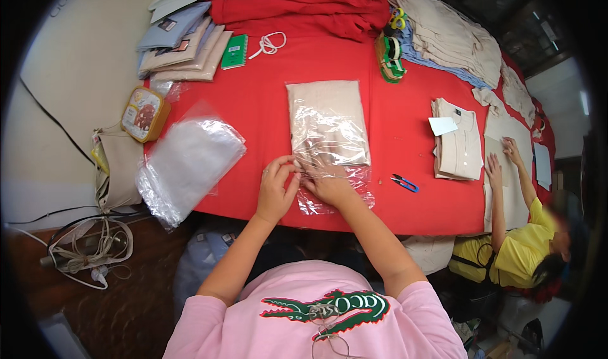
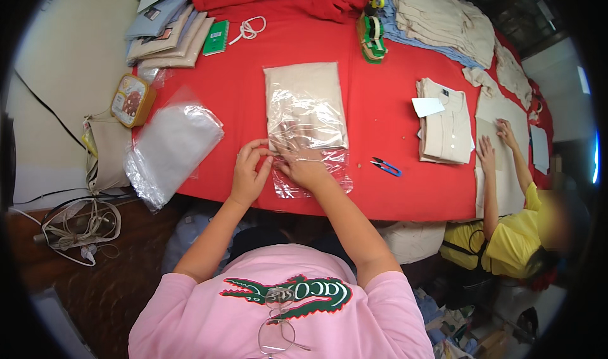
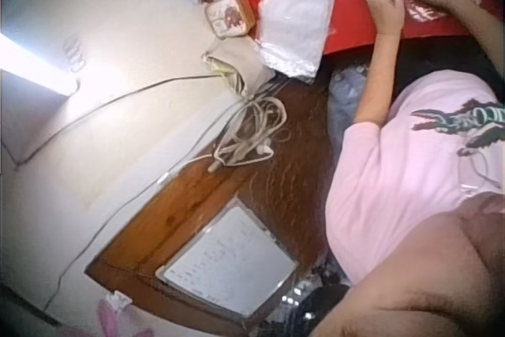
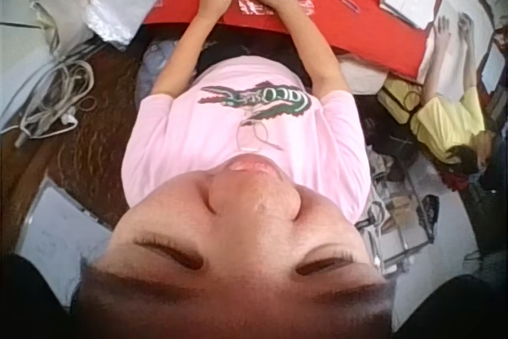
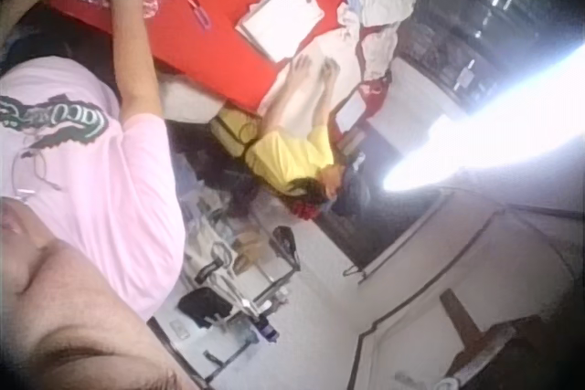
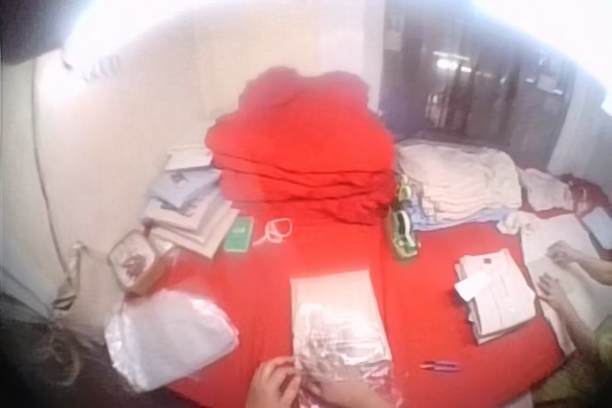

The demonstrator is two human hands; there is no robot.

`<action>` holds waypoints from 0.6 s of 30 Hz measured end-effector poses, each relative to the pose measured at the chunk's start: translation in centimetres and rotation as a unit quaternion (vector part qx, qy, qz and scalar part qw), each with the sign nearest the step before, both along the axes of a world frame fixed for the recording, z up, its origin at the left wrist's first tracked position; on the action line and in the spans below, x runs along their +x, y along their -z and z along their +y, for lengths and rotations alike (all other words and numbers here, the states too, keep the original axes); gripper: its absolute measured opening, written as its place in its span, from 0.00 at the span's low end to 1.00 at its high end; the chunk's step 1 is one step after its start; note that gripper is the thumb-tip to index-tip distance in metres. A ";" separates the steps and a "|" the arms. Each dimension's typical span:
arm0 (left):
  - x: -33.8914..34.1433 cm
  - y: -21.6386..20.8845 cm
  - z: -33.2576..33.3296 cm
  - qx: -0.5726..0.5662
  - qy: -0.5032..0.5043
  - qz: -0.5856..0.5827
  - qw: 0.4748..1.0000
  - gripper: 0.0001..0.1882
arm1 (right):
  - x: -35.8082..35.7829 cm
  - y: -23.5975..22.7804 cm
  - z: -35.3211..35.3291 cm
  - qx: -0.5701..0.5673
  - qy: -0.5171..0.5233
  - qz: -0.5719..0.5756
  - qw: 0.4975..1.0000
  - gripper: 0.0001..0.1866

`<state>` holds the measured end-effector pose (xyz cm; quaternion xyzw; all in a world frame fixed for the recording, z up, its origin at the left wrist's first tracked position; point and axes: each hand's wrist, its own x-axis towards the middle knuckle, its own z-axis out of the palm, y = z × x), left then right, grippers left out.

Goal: The person places folded shirts into clear plastic bags, smooths the bags to remove air, and seals them. The person handles both blue and tan shirts, repeating the process for each garment.

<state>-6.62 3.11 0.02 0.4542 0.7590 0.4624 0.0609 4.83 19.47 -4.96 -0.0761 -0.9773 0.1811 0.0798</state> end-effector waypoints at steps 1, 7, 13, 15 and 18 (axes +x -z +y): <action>-0.3 -0.2 0.8 0.005 -0.002 -0.013 1.000 0.08 | 0.4 0.2 -0.4 -0.031 0.037 0.025 0.999 0.50; -2.6 -1.0 8.9 -0.013 0.032 0.019 0.999 0.19 | 2.5 0.4 -2.2 0.036 0.279 0.080 0.956 0.60; -4.4 2.1 16.8 -0.141 0.036 0.201 0.969 0.34 | 4.5 -0.3 -2.0 -0.004 0.309 -0.026 0.951 0.61; -4.4 3.6 16.6 -0.158 0.037 0.229 0.960 0.36 | 5.6 -0.7 -2.4 0.054 0.327 -0.110 0.937 0.60; -4.7 4.4 16.9 -0.149 0.032 0.255 0.955 0.37 | 7.0 -0.1 -1.2 0.041 0.304 -0.083 0.948 0.58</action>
